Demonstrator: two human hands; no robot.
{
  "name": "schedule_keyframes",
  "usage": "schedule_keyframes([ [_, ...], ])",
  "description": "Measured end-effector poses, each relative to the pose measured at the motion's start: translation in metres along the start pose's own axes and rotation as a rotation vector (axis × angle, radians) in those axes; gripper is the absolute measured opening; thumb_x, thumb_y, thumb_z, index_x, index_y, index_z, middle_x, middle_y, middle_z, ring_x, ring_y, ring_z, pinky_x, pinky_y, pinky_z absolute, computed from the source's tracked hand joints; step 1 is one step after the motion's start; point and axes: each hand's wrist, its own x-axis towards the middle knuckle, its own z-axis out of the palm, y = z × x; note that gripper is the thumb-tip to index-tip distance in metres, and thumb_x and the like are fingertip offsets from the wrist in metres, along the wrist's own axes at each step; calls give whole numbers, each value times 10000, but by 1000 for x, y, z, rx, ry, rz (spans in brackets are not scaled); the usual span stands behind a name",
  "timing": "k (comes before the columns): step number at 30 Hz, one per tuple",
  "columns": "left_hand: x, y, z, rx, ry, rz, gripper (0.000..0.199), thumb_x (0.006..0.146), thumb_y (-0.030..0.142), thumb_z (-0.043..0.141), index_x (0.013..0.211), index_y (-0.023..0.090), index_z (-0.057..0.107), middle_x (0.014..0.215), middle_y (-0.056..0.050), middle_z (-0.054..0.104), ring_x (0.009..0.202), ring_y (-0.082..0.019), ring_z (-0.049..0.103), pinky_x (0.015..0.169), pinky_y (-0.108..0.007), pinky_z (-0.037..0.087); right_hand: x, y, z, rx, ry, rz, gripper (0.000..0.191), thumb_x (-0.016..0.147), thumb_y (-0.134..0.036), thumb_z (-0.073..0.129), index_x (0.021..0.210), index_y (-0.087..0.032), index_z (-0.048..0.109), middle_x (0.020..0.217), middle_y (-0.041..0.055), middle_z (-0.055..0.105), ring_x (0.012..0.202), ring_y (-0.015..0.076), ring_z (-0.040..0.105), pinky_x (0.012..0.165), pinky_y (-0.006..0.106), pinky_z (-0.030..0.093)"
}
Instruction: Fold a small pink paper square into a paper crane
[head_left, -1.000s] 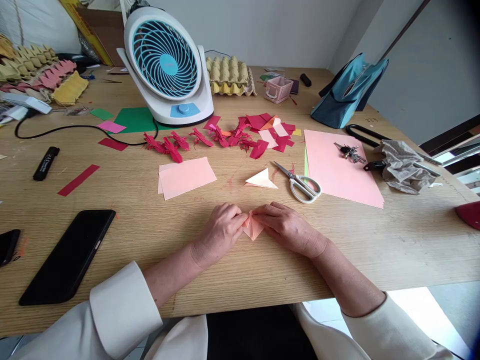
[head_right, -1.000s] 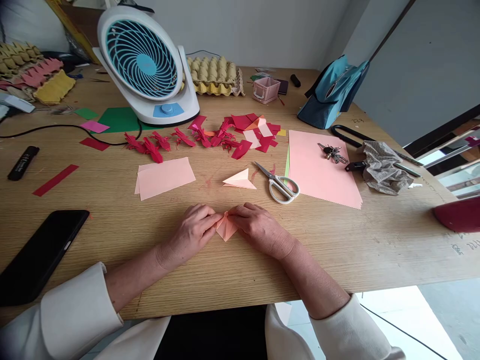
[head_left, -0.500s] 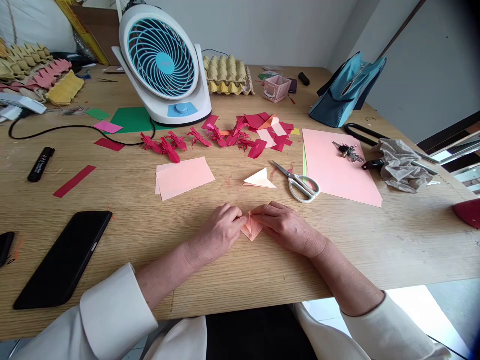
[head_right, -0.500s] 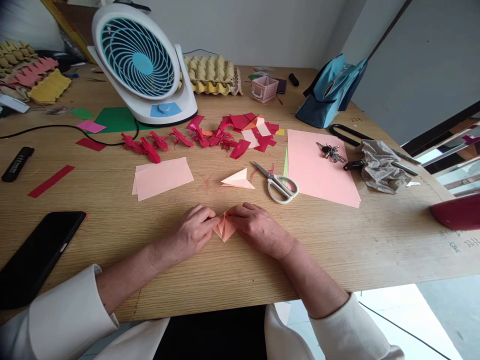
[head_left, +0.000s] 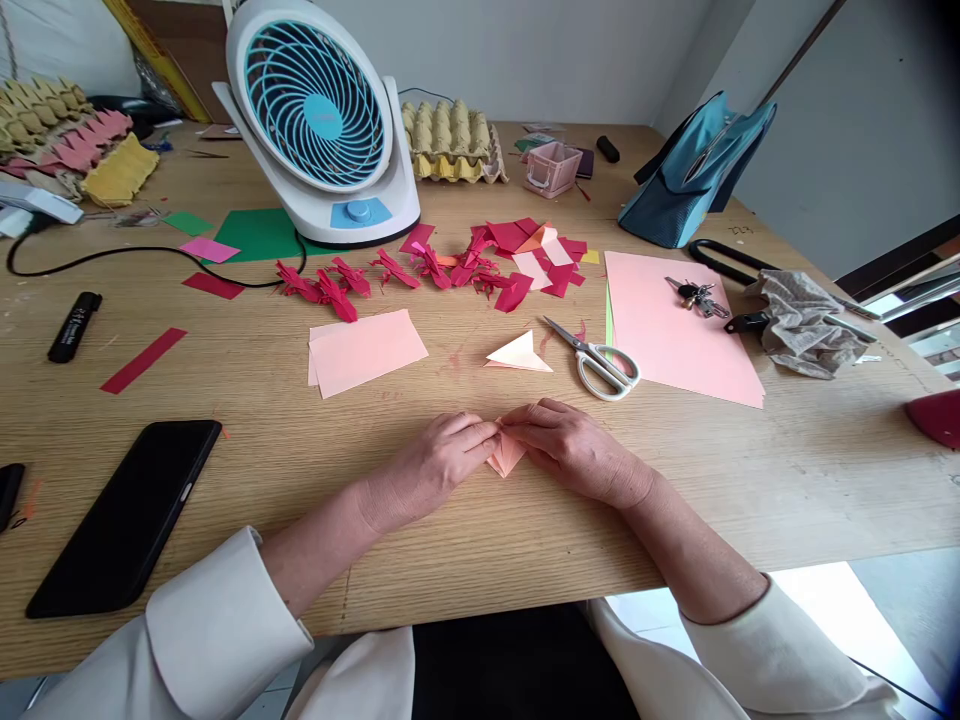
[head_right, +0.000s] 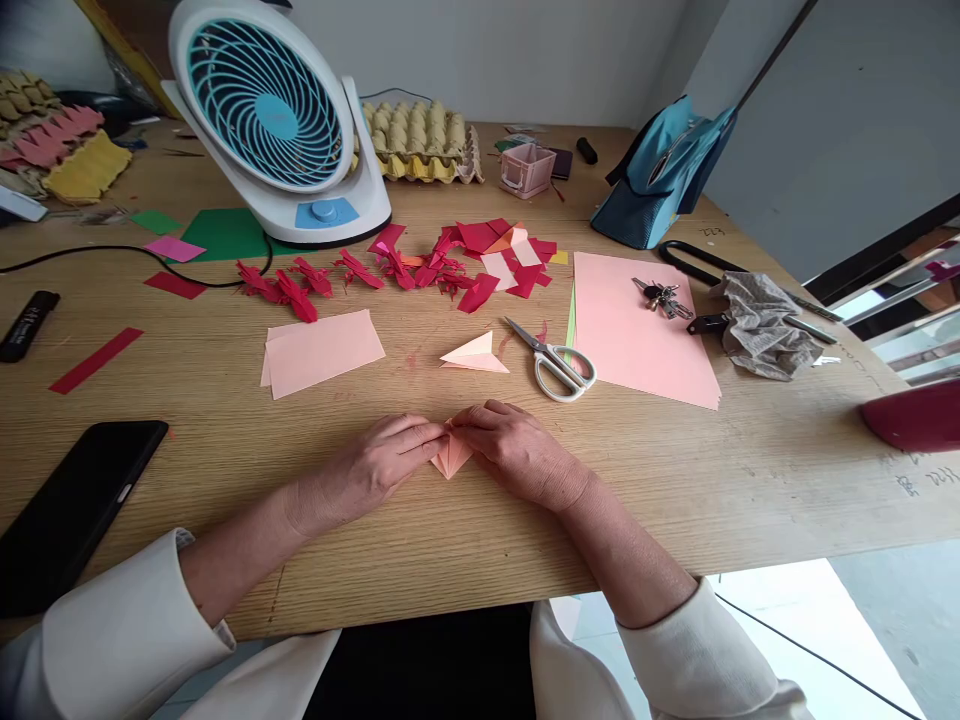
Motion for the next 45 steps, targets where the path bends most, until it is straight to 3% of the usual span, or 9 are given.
schedule_keyframes([
  [10, -3, -6, -1, -4, 82, 84, 368, 963, 64, 411, 1284, 150, 568, 1268, -115, 654, 1203, -219, 582, 1022, -399, 514, -1, 1, 1, 7, -6, 11, 268, 971, -140, 507, 1195, -175, 650, 1193, 117, 671, 1032, 237, 628, 884, 404, 562],
  [18, -10, -12, 5, 14, 53, 159, 444, 956, 49, 388, 1383, 115, 492, 1388, -138, 580, 1330, -220, 512, 1122, -381, 460, 0, 0, -2, 3, -3, 4, 225, 977, -139, 494, 1107, -162, 676, 1154, 124, 684, 985, 229, 635, 849, 400, 558],
  [24, -11, -10, -1, 94, 15, 196, 425, 960, 28, 361, 1370, 44, 473, 1398, -155, 568, 1351, -222, 489, 1137, -359, 449, 0, -2, -4, 1, -10, 4, 225, 985, -128, 475, 1084, -159, 675, 1171, 116, 683, 993, 229, 631, 857, 403, 551],
  [38, -9, -6, -10, 30, -53, 200, 451, 921, 8, 394, 1346, 95, 518, 1402, -122, 569, 1358, -225, 476, 1130, -369, 430, 0, -4, -6, -41, -37, -3, 201, 977, -115, 489, 1050, -157, 671, 1187, 119, 672, 965, 223, 615, 843, 392, 530],
  [45, -8, -5, -10, -30, -27, 178, 445, 931, 15, 400, 1331, 147, 543, 1367, -104, 600, 1335, -200, 502, 1113, -372, 445, -3, -9, -4, -154, -77, -29, 193, 989, -151, 488, 974, -133, 680, 1010, 125, 667, 885, 219, 579, 786, 374, 486],
])
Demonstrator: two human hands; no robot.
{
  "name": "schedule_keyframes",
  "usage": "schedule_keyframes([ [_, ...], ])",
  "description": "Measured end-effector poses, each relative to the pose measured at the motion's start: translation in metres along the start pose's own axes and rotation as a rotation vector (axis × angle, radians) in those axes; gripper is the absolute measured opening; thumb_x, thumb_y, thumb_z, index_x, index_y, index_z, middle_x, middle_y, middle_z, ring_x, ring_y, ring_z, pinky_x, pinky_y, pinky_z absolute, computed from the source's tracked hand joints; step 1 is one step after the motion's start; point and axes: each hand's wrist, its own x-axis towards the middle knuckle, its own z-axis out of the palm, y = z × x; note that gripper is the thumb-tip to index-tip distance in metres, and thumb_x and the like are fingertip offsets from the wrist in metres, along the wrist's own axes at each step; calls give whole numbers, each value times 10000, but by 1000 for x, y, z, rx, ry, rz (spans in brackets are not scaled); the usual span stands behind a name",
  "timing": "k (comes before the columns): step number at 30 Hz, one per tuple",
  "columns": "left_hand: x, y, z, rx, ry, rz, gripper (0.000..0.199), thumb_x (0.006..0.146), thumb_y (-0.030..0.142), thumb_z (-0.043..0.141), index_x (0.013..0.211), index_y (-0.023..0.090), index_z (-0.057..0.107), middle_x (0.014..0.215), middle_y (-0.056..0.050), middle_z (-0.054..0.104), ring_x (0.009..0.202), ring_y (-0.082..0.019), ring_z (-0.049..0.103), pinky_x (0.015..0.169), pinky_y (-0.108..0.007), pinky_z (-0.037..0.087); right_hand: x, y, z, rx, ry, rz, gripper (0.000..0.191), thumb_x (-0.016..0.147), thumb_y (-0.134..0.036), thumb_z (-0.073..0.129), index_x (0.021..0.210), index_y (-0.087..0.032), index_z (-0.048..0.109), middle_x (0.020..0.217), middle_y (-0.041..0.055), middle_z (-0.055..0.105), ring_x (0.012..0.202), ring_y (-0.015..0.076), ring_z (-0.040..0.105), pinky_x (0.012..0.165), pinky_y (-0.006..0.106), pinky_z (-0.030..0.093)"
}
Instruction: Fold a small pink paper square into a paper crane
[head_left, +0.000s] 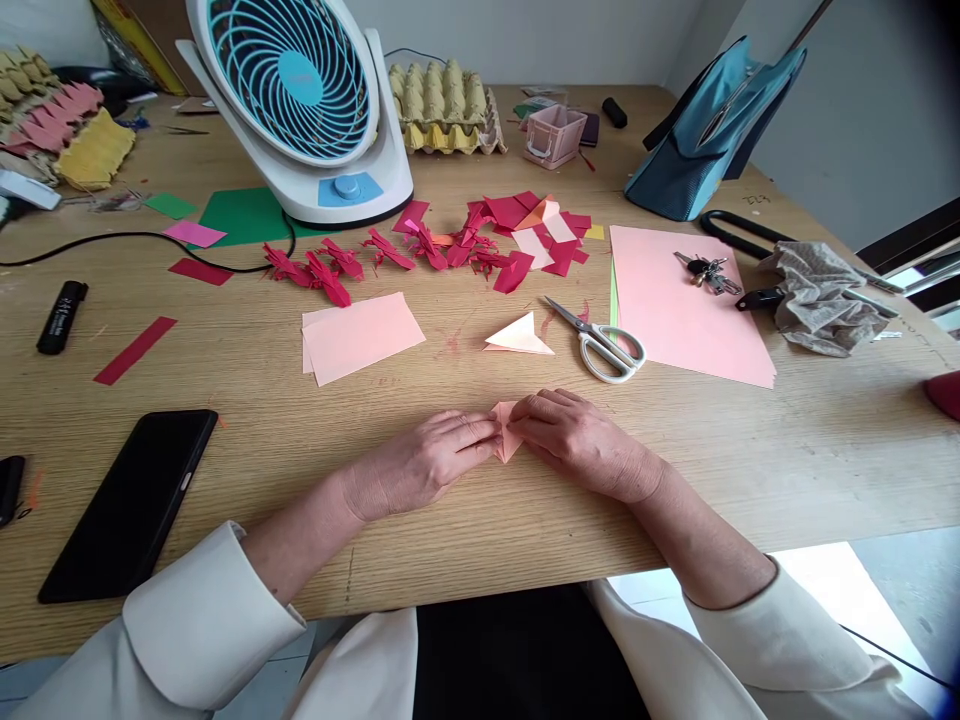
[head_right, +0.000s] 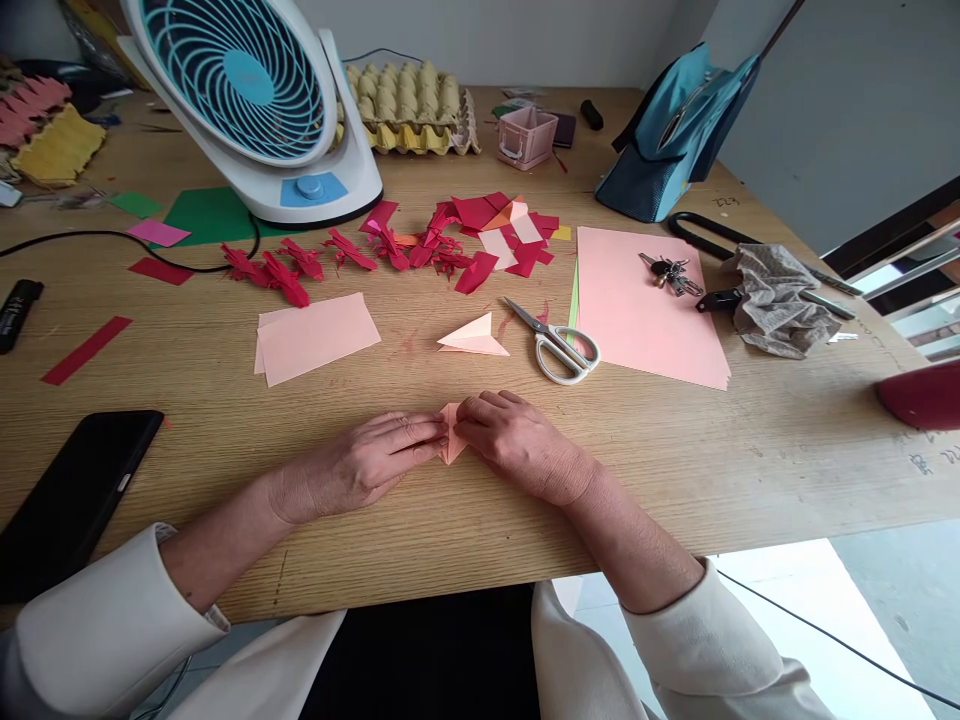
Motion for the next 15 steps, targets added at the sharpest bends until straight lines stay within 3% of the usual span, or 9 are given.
schedule_keyframes([
  [15, 0, -1, 2, -19, 49, -19, 420, 903, 17, 457, 1281, 150, 584, 1295, -112, 648, 1266, -207, 555, 1043, -381, 465, -2, -10, -10, 94, -79, -50, 229, 989, -171, 473, 1117, -179, 663, 1078, 112, 658, 972, 212, 591, 841, 370, 474],
])
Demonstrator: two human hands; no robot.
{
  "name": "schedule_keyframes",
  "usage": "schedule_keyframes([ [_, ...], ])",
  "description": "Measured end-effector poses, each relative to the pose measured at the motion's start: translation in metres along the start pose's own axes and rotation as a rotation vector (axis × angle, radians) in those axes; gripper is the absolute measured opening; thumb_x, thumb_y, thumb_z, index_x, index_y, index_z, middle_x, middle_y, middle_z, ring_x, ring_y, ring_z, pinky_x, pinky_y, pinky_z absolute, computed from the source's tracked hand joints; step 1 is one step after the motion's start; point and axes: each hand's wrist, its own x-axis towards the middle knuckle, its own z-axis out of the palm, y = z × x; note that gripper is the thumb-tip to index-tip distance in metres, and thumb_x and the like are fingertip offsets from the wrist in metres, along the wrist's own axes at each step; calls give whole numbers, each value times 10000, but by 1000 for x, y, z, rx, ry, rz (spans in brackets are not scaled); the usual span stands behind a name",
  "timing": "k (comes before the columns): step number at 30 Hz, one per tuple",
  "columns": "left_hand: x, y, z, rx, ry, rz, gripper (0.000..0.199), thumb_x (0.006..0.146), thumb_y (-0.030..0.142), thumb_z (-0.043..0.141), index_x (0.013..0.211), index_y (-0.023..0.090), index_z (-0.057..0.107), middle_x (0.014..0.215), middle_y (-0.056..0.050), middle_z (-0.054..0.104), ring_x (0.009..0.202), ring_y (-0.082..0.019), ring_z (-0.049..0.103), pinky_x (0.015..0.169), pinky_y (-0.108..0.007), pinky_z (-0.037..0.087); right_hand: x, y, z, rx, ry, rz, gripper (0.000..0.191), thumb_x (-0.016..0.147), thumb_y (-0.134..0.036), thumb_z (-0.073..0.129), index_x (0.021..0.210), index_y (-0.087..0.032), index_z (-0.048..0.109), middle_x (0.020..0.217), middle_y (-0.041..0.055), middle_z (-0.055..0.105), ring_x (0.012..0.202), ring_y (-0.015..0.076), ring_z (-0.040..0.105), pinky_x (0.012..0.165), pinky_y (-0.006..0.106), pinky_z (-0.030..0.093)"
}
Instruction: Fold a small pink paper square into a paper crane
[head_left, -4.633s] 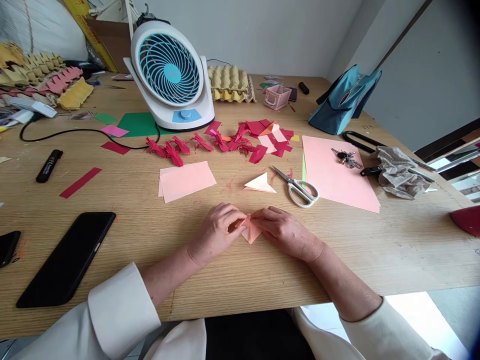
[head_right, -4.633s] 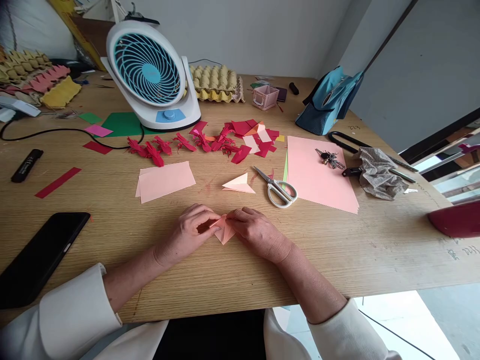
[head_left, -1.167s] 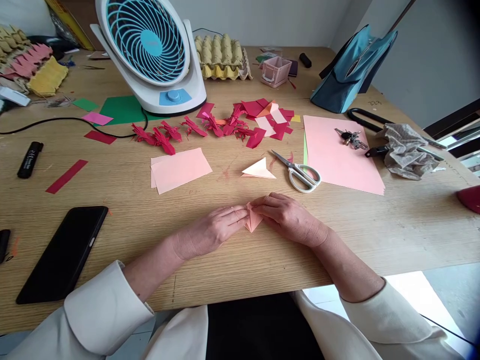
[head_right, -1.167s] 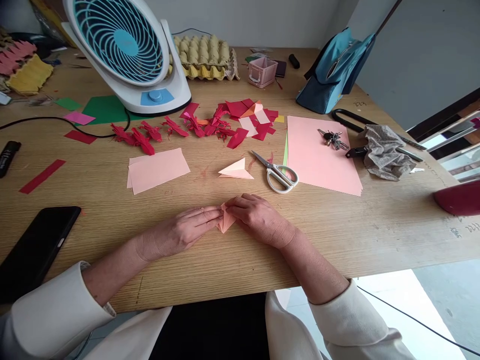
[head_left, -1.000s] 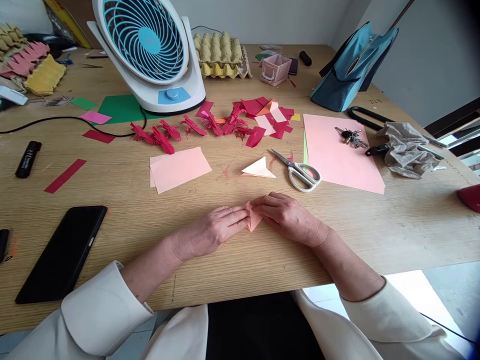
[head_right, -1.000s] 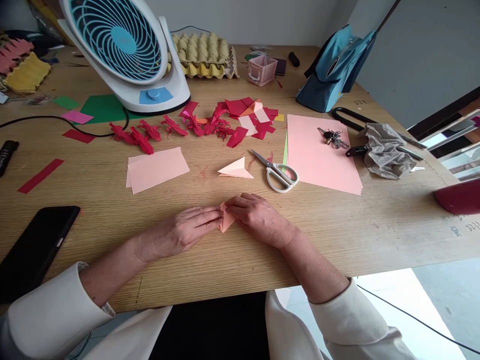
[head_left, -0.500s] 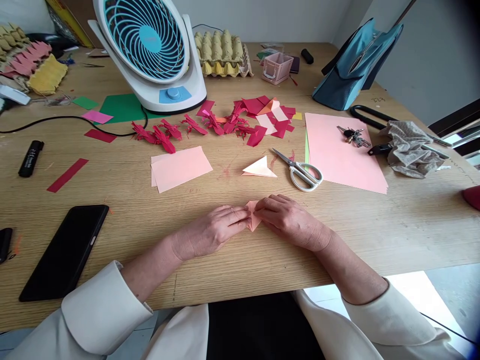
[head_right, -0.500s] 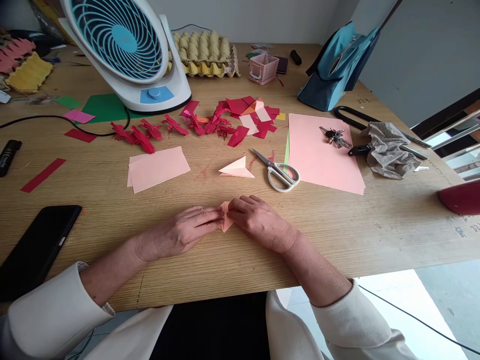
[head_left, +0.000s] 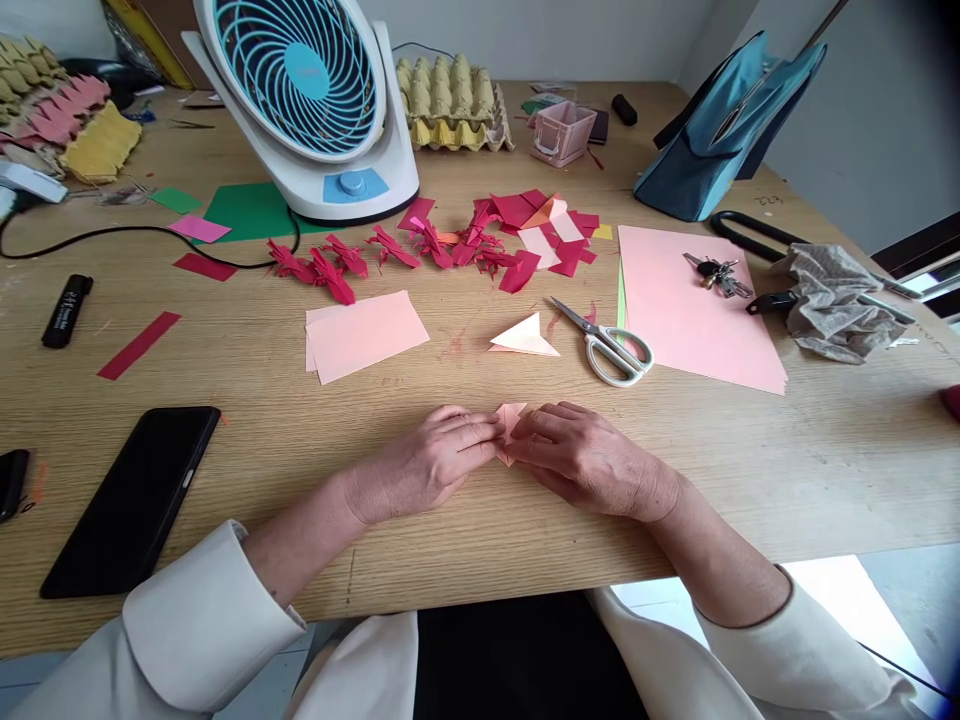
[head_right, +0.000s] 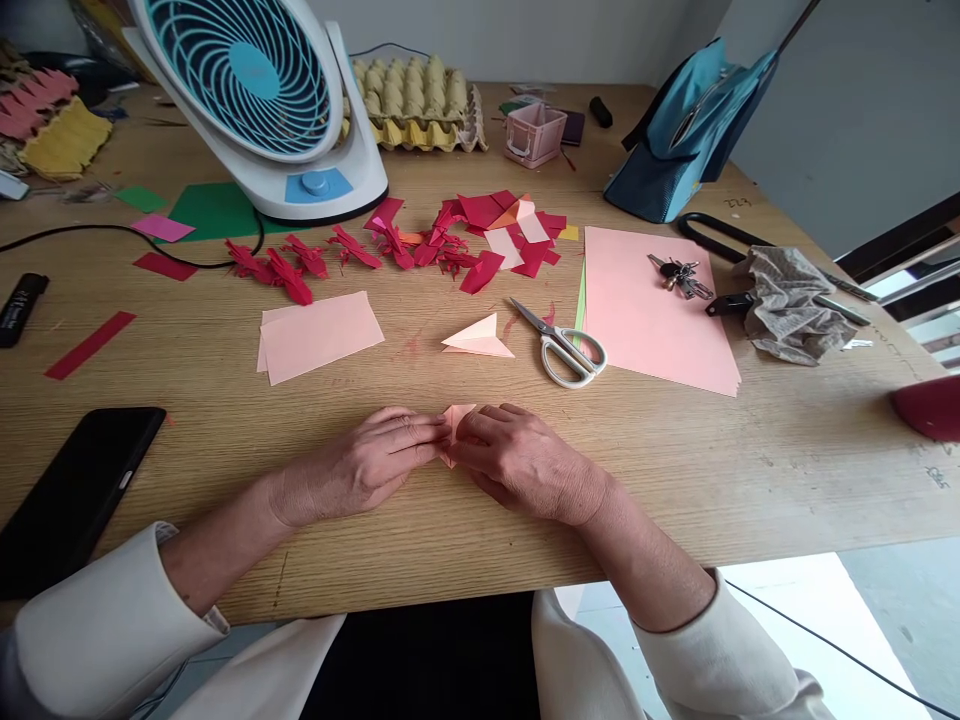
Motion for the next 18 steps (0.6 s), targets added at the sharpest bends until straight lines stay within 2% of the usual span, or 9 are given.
schedule_keyframes([
  [6, 0, -1, 2, -53, 9, -20, 370, 941, 50, 436, 1254, 165, 597, 1247, -94, 675, 1256, -199, 561, 1019, -371, 471, 0, 0, 0, 57, 5, 17, 227, 985, -185, 487, 1095, -192, 686, 1116, 111, 651, 1001, 218, 592, 857, 379, 482],
  [11, 4, -5, 8, -37, 92, -169, 322, 957, 88, 429, 1208, 149, 621, 1160, -101, 674, 1072, -194, 610, 935, -363, 503, 1, 0, -1, 110, 13, 30, 196, 947, -142, 540, 1046, -199, 700, 1085, 97, 651, 998, 209, 593, 860, 370, 483],
  [18, 10, -8, 8, 93, 7, -211, 280, 959, 106, 444, 1166, 150, 628, 1072, -90, 653, 989, -206, 573, 888, -359, 486, 1, -1, -1, 120, -3, 45, 203, 950, -139, 527, 1032, -188, 706, 1056, 100, 650, 970, 213, 588, 843, 369, 473],
])
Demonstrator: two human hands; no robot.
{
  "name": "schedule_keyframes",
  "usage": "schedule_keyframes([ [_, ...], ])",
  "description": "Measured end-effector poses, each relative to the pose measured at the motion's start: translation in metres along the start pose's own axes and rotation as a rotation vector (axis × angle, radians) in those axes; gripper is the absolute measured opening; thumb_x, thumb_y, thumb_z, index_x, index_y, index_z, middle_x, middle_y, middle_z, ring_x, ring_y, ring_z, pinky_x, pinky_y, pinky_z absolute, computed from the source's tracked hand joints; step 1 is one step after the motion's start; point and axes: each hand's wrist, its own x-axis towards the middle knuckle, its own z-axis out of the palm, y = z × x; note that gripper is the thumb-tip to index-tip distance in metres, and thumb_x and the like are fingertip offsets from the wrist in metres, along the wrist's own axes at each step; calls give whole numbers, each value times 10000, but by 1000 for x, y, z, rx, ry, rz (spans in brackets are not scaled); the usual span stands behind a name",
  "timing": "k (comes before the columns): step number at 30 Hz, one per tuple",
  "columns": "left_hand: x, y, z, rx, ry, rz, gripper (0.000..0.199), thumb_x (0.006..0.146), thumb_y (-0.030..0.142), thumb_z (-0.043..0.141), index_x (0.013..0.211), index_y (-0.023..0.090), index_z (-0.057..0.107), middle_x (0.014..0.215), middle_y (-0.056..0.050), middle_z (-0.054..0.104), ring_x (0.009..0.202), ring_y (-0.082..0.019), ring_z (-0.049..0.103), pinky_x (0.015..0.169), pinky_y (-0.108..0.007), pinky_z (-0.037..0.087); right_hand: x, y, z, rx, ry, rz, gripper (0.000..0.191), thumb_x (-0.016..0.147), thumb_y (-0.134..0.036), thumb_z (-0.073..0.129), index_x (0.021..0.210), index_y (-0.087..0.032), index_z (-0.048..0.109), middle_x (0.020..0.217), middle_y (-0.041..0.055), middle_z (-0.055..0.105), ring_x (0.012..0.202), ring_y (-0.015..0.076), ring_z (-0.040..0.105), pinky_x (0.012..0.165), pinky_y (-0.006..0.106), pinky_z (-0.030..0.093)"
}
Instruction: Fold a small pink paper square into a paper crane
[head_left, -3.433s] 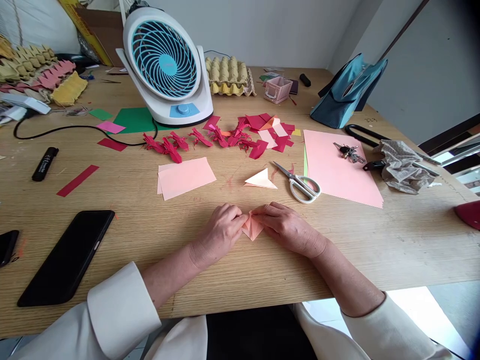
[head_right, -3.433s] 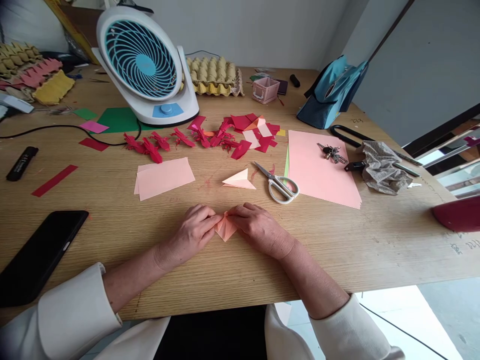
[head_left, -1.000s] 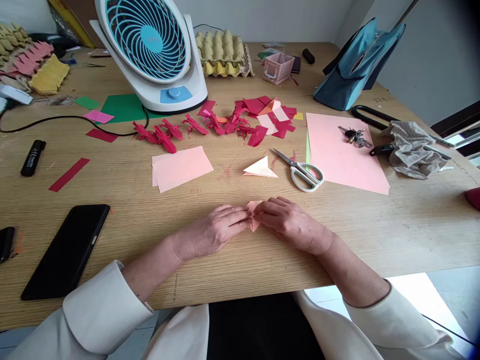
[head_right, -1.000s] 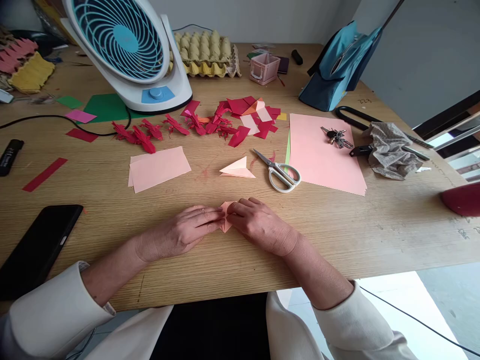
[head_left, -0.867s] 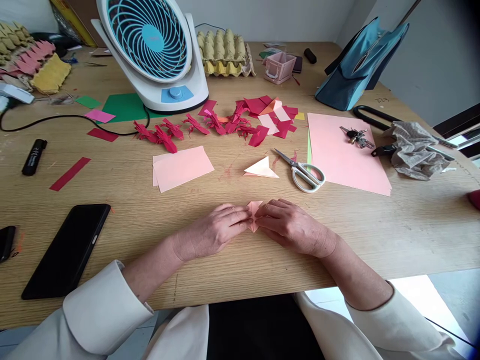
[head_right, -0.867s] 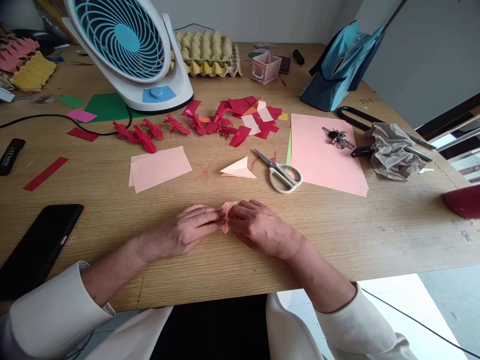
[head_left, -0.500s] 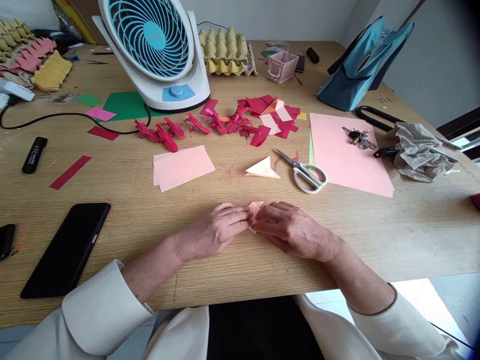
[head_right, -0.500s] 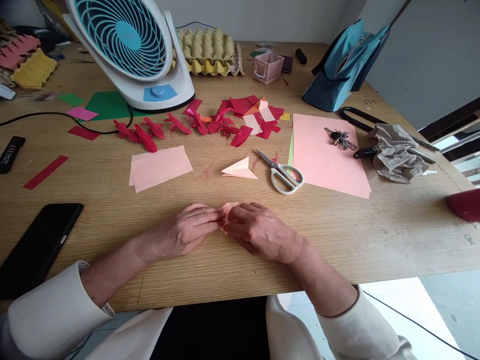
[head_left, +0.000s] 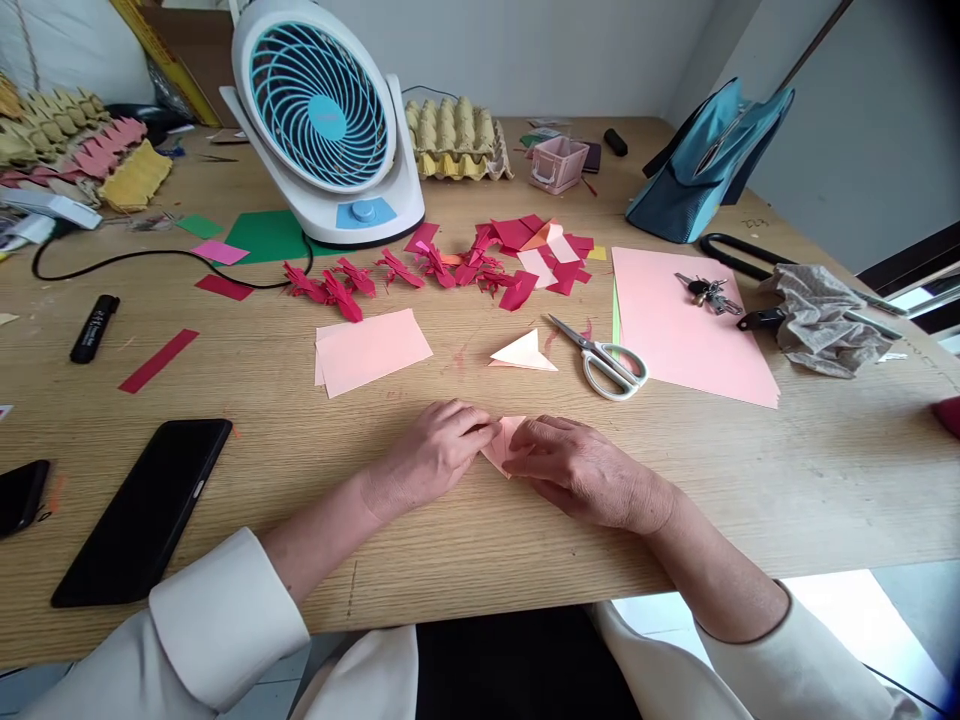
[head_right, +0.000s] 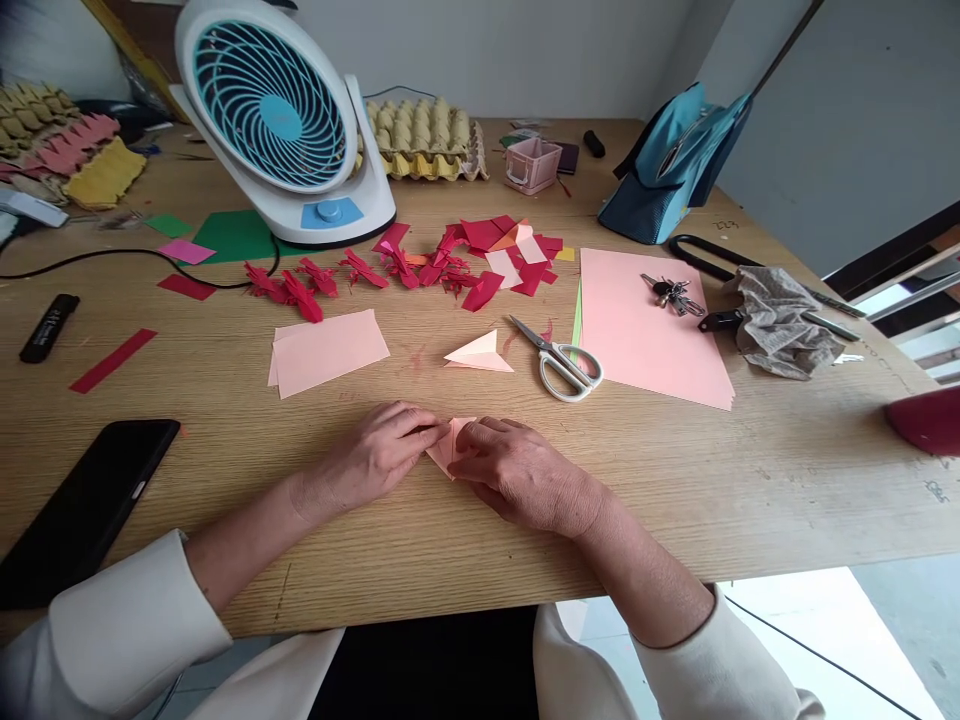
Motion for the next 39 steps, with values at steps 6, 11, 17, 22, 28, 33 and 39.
schedule_keyframes([
  [6, 6, 4, -5, 64, -78, -34, 248, 950, 111, 467, 1137, 144, 628, 1049, -77, 648, 960, -202, 553, 853, -335, 474, -1, 2, 2, 6, 27, -16, 202, 942, -129, 533, 1023, -190, 707, 1047, 101, 645, 966, 211, 586, 843, 372, 470],
  [11, 7, 5, -4, 105, -95, -32, 249, 961, 140, 465, 1160, 139, 616, 1060, -77, 648, 969, -210, 542, 868, -341, 466, -1, 2, 3, 2, 21, -18, 199, 937, -123, 537, 1004, -194, 710, 1040, 98, 647, 957, 211, 583, 824, 367, 463],
  [17, 8, 7, -4, 137, -94, -31, 213, 970, 155, 460, 1097, 153, 631, 1033, -76, 644, 947, -205, 539, 847, -340, 465, 0, 1, 3, 0, 19, -10, 182, 934, -125, 551, 994, -195, 709, 1025, 89, 645, 948, 202, 583, 829, 364, 462],
  [22, 6, 7, -3, 174, -75, -7, 206, 978, 189, 474, 1110, 151, 627, 1048, -71, 652, 967, -210, 546, 848, -345, 460, 0, 0, 1, 21, 23, -5, 180, 948, -140, 542, 1003, -194, 705, 1019, 89, 647, 945, 200, 586, 830, 360, 471],
  [28, 3, 9, -2, 227, -83, 1, 239, 962, 188, 514, 1184, 163, 598, 1096, -74, 640, 1017, -219, 541, 867, -361, 451, 1, 1, 3, 78, 68, 31, 171, 927, -95, 542, 987, -194, 667, 1038, 82, 628, 957, 199, 587, 849, 347, 487],
  [33, 3, 10, -1, 234, -73, 6, 263, 964, 188, 494, 1205, 161, 597, 1100, -85, 640, 1001, -220, 536, 879, -361, 454, 13, 4, 18, 30, 219, 234, 81, 925, -107, 545, 935, -164, 601, 913, 60, 567, 749, 160, 561, 693, 296, 489],
  [39, 1, 10, 3, 218, -27, -4, 226, 976, 197, 473, 1141, 156, 623, 1080, -80, 649, 991, -218, 544, 882, -362, 458, 22, 7, 31, -6, 276, 266, 63, 897, -119, 593, 858, -169, 589, 907, 52, 527, 732, 148, 541, 689, 288, 483],
])
